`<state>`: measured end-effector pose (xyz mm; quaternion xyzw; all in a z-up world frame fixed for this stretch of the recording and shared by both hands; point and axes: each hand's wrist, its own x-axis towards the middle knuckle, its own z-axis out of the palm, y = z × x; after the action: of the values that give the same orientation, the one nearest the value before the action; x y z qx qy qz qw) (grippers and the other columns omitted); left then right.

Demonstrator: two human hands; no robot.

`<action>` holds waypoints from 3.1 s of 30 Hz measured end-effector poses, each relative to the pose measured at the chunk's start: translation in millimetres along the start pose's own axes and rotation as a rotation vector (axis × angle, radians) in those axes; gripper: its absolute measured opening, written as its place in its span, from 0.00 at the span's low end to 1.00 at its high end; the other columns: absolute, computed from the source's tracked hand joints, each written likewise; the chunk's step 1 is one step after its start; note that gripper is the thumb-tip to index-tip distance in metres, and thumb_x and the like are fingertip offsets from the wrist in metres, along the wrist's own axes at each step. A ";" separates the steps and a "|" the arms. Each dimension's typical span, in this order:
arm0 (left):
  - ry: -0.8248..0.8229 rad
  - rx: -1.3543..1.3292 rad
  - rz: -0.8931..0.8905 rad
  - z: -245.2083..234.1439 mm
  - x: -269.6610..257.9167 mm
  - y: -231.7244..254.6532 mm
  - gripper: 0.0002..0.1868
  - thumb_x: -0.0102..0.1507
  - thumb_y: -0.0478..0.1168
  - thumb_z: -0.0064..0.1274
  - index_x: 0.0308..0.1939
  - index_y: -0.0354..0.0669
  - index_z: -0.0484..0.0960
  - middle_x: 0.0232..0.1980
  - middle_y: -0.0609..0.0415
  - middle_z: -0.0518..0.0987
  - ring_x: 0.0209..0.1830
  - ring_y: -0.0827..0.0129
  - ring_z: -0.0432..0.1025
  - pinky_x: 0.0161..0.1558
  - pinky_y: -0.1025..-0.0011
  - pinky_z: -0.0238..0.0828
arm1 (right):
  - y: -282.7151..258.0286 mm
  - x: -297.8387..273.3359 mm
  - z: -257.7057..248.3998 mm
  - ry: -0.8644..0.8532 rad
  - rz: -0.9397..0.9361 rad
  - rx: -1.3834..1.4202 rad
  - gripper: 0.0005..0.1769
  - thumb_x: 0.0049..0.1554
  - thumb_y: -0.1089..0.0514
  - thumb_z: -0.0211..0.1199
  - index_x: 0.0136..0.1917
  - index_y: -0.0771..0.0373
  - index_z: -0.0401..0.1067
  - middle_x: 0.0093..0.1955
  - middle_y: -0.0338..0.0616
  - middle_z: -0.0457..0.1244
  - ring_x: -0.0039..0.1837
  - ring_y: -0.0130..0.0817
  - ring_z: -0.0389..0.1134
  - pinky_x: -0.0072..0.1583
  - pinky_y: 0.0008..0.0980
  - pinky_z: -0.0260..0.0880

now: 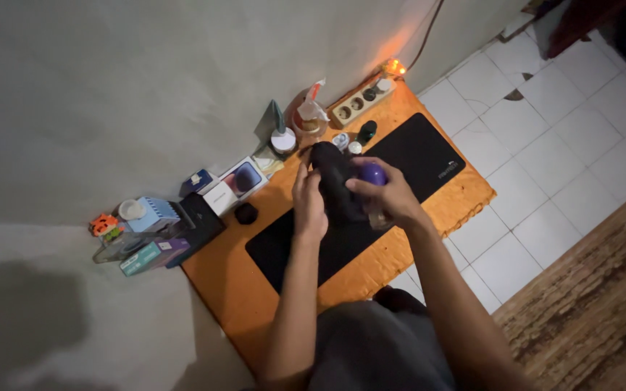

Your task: The person moves several items from a small orange table to a nearby cabinet, including a white bottle, a red box, a clear plastic container with small items, a Rubik's cube, a black cloth, and two small boxes. They walk back and forth between the table and cabinet, placing each item on the cabinet surface.

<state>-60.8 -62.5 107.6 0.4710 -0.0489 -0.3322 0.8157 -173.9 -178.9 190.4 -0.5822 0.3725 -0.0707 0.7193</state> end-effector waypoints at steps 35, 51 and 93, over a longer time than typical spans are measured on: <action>-0.865 0.442 -0.226 286.4 -185.1 -129.8 0.30 0.58 0.37 0.63 0.62 0.36 0.68 0.50 0.52 0.78 0.51 0.69 0.75 0.51 0.71 0.77 | 81.9 -224.4 -289.9 0.675 -0.246 0.440 0.10 0.51 0.63 0.68 0.45 0.67 0.72 0.38 0.41 0.66 0.36 0.27 0.67 0.38 0.29 0.69; -0.979 0.126 -0.647 421.4 -292.3 -238.8 0.18 0.71 0.42 0.44 0.60 0.34 0.72 0.49 0.50 0.78 0.45 0.68 0.75 0.47 0.70 0.75 | 182.7 -419.7 -456.5 1.022 -0.441 0.941 0.21 0.55 0.54 0.57 0.60 0.66 0.62 0.44 0.51 0.67 0.40 0.41 0.70 0.42 0.43 0.74; -1.341 0.044 -0.709 978.8 -234.1 -582.4 0.31 0.69 0.31 0.48 0.74 0.46 0.56 0.50 0.52 0.77 0.45 0.71 0.74 0.46 0.69 0.75 | 130.0 -448.2 -1043.9 1.405 -0.885 0.661 0.34 0.59 0.61 0.68 0.72 0.72 0.55 0.60 0.57 0.66 0.54 0.49 0.74 0.54 0.49 0.80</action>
<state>-915.4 -840.6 235.6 0.1719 -0.3864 -0.7888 0.4461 -1181.7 -717.7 231.2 -0.2578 0.4290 -0.7859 0.3631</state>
